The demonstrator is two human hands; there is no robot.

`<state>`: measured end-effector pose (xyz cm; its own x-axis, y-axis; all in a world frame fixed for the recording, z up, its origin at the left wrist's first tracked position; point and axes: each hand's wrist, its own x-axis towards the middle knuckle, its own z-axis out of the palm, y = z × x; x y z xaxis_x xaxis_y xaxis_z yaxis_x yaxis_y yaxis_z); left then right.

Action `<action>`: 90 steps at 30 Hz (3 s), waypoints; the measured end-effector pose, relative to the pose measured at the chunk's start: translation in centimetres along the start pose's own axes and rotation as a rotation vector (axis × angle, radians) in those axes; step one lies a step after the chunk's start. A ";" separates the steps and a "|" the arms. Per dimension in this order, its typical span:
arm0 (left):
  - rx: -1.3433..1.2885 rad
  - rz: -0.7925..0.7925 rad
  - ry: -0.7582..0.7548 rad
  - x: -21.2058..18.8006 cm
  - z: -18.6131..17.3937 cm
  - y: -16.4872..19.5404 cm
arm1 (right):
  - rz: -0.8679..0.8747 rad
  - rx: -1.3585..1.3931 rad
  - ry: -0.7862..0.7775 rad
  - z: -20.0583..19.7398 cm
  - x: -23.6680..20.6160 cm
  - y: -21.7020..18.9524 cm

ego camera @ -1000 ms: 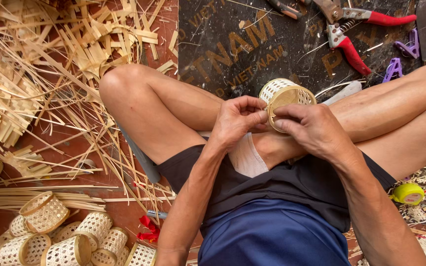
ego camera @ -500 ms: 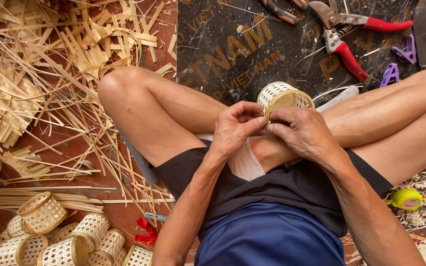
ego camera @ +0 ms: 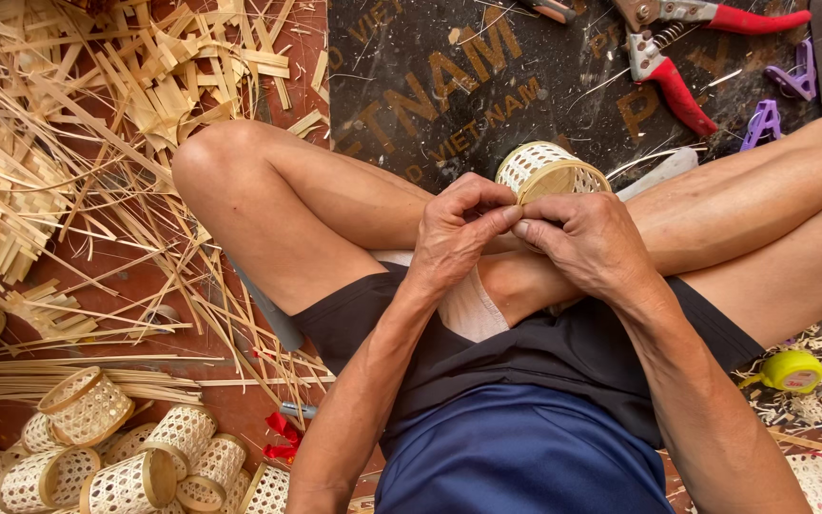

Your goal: The person sits on the floor of a bamboo craft workshop and assembles small woven bamboo baskets. They fit a woven bamboo band around a basket body, thread thin bamboo strips to secure it, apply glue from a squeeze bottle along the rim, press the band into place, and set finished baskets on a pile beside them.

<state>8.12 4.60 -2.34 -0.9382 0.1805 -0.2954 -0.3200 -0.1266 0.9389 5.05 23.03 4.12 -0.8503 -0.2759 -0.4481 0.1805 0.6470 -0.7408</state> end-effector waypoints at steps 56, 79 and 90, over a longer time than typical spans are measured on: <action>-0.356 -0.287 0.089 0.9 2.5 -0.1 | 0.468 0.749 0.147 0.2 0.1 0.9; -0.388 -0.274 0.096 1.4 2.1 -1.4 | 0.371 0.736 0.245 1.2 0.0 0.6; -0.149 -0.123 0.046 1.4 1.3 -0.3 | 0.380 0.692 0.246 1.4 0.7 0.8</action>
<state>7.03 6.13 -2.81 -0.8946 0.1596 -0.4174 -0.4456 -0.2498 0.8597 5.26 22.33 2.49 -0.7393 0.0889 -0.6675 0.6729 0.0588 -0.7374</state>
